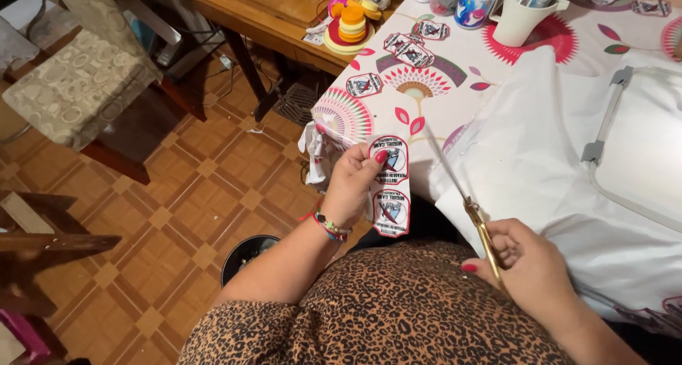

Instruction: Cutting out individual embroidered patches from a fabric sheet using scissors and placing them into a bin.

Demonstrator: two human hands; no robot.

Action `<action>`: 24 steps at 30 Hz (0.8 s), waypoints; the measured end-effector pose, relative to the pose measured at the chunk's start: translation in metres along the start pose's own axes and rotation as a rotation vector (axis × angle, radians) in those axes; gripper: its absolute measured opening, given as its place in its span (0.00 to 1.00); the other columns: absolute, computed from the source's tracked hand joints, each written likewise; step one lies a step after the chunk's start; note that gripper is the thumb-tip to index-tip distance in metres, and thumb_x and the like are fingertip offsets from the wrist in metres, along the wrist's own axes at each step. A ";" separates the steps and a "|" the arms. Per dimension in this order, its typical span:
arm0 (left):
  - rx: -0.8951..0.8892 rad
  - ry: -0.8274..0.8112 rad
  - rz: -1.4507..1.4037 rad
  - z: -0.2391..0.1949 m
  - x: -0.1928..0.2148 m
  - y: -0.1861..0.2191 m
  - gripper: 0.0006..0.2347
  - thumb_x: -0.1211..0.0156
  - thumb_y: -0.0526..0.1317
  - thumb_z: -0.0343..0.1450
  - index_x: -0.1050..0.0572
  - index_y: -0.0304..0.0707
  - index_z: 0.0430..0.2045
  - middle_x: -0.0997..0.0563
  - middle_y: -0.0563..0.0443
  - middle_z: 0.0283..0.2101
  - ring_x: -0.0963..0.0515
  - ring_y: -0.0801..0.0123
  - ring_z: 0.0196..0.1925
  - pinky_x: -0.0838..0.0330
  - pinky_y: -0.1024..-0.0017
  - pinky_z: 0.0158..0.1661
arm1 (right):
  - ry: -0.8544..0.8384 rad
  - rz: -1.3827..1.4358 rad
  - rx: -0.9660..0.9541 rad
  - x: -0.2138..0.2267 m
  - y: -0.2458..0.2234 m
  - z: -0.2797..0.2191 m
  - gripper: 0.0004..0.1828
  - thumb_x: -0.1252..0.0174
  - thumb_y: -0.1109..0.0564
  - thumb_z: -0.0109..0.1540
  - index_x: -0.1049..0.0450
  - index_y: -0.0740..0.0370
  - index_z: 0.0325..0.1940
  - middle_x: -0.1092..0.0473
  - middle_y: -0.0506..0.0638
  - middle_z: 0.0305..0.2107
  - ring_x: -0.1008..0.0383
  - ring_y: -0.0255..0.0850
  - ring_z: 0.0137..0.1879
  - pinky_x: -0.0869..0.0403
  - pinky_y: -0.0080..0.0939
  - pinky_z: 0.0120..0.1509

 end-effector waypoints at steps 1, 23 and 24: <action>0.054 0.074 0.047 -0.001 0.003 0.001 0.06 0.38 0.38 0.74 0.27 0.42 0.28 0.25 0.61 0.26 0.28 0.82 0.28 0.32 0.80 0.31 | 0.106 -0.136 0.141 0.004 0.001 0.003 0.32 0.19 0.51 0.43 0.22 0.52 0.50 0.17 0.44 0.29 0.17 0.36 0.36 0.24 0.35 0.46; 0.177 -0.012 0.183 -0.007 0.013 0.027 0.11 0.44 0.42 0.77 0.19 0.33 0.34 0.17 0.53 0.28 0.23 0.79 0.26 0.28 0.80 0.28 | 0.521 -0.837 0.581 -0.002 -0.002 0.003 0.34 0.33 0.23 0.47 0.23 0.36 0.50 0.21 0.39 0.28 0.18 0.42 0.39 0.23 0.45 0.41; 0.176 -0.014 0.183 -0.007 0.016 0.024 0.11 0.44 0.42 0.77 0.19 0.33 0.34 0.17 0.53 0.28 0.23 0.79 0.26 0.28 0.80 0.28 | 0.522 -0.837 0.580 -0.001 -0.005 0.002 0.34 0.33 0.23 0.47 0.23 0.36 0.50 0.21 0.39 0.28 0.18 0.42 0.39 0.23 0.45 0.41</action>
Point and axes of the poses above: each hand's wrist, its own z-axis towards the middle knuckle, its own x-axis out of the back of the hand, y = z × x, the point moved 7 cm from there along z, towards the middle knuckle
